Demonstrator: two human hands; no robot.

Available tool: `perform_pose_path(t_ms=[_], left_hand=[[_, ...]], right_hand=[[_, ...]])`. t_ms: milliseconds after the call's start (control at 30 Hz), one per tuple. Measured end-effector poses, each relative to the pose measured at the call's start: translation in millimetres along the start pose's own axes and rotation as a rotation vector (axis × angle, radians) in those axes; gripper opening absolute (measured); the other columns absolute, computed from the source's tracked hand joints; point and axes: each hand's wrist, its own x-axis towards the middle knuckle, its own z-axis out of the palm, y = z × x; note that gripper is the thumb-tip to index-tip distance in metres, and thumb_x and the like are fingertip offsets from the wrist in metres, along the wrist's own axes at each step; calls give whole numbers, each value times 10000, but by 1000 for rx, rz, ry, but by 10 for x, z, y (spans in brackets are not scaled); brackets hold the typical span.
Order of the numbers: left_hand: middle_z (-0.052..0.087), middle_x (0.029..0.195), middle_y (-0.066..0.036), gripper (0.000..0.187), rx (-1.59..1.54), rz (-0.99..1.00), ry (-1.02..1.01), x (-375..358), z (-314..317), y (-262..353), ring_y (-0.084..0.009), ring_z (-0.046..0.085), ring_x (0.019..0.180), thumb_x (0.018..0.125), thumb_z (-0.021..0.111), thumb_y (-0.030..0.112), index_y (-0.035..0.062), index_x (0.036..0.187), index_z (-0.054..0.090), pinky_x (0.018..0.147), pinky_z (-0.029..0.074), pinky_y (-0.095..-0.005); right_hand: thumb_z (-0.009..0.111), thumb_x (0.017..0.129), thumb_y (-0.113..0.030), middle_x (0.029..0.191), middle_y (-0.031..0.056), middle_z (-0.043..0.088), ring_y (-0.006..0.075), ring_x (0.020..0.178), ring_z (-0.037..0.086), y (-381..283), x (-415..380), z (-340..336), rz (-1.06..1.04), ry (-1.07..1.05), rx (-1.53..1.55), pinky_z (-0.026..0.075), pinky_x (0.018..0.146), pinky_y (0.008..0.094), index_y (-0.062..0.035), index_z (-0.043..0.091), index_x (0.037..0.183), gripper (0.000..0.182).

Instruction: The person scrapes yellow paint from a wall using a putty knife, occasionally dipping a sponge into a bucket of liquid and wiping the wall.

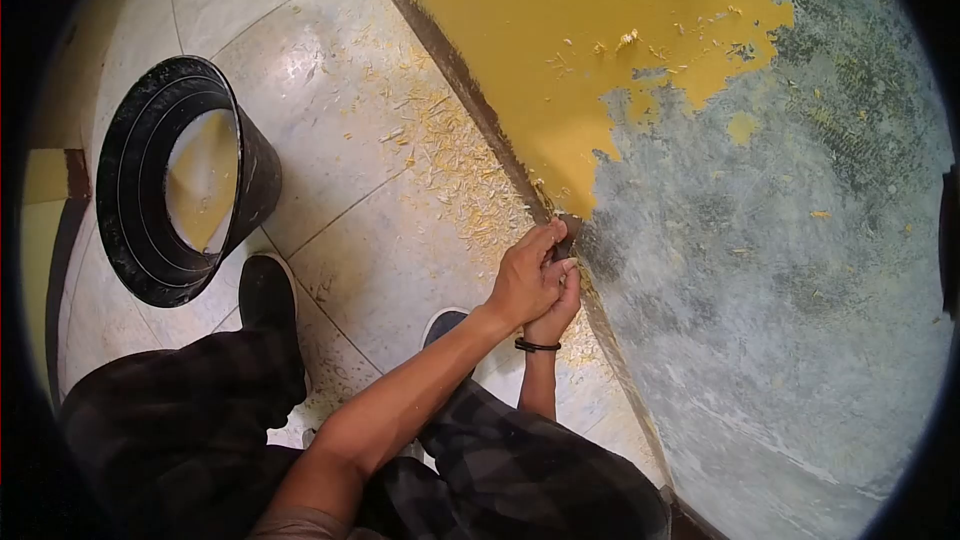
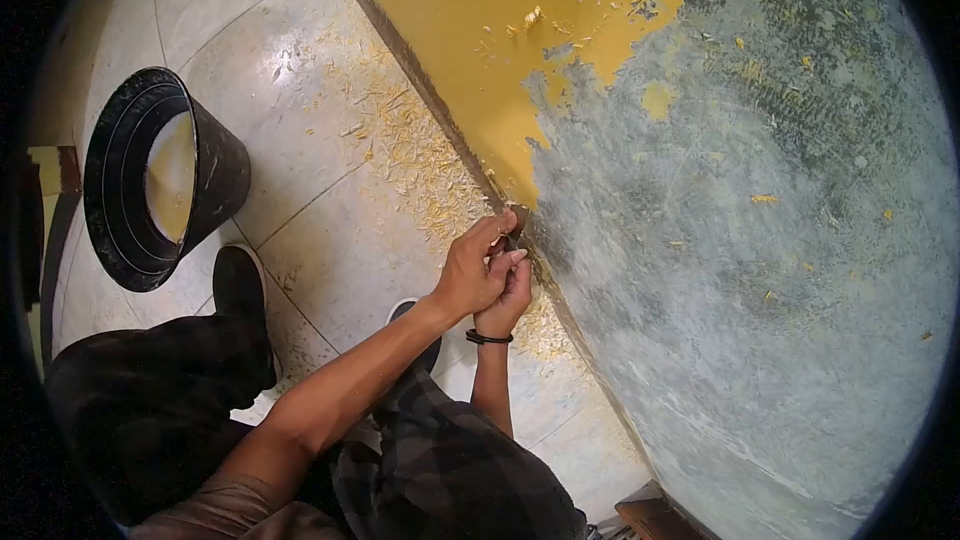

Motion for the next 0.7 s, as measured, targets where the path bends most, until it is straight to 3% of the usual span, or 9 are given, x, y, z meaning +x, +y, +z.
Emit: perform_pose_path(t_ms=[133,200,233,300,433,467,600,633,700], left_hand=[[594,1026,-205,402,-4,-37,3,112,-25,-71,-360,599,956,751,641,14,-47,1138,550,808,492,-365],[598,1039,-203,401,56,3,96,224,-53,-125,-348,603,956,762,646,25,-53,1143,546,801,493,-359],[598,1039,-203,401,58,10,92,192,-63,-133,-348,603,956,762,646,25,-53,1143,546,801,493,-359],[593,1098,-216,418,22,4,53,209,-136,-138,-346,597,1011,777,654,55,-53,1165,541,840,487,-350],[568,1186,-230,479,73,-22,-6,13,-82,21,-351,552,1123,781,673,95,-43,1215,525,938,450,-361],[560,1201,-226,479,128,48,-19,-76,-35,-32,-358,545,1123,787,671,103,-39,1220,524,947,444,-371],[574,1156,-207,463,218,151,-26,-217,135,-72,-329,589,1040,792,679,100,-21,1214,530,876,485,-355],[574,1156,-207,463,210,143,-21,-228,152,-59,-329,589,1040,792,679,100,-21,1214,530,876,485,-355],[535,1217,-228,470,-15,-69,-85,-213,152,-5,-366,515,1144,783,655,78,-53,1212,514,961,431,-365]], right_hand=[[473,978,-170,1061,46,595,99,940,553,68,157,58,63,-8,83,465,817,243,-5,547,1095,215],[469,982,-174,1072,50,596,100,937,555,186,265,36,-112,-113,-206,469,817,244,-12,541,1111,219],[469,982,-174,1072,50,596,100,937,555,171,248,42,-117,-109,-200,469,817,244,-12,541,1111,219],[463,987,-189,1036,39,593,91,925,552,136,247,169,47,-167,93,472,794,235,-22,536,1104,217],[457,989,-200,987,18,582,78,881,547,31,81,27,43,-120,88,468,768,224,-36,515,1135,227],[473,982,-194,922,-14,543,63,831,525,-44,-17,-52,-27,-155,-26,456,727,215,-53,484,1198,258],[488,974,-190,939,-16,535,63,848,520,-167,-218,-225,178,-92,215,453,730,217,-69,450,1253,307],[484,973,-182,982,-2,548,72,877,529,-134,-210,-254,133,-92,172,456,756,226,-57,458,1247,302],[477,973,-166,1068,28,572,90,936,547,-85,-176,-255,39,-96,97,462,809,242,-34,474,1236,294]])
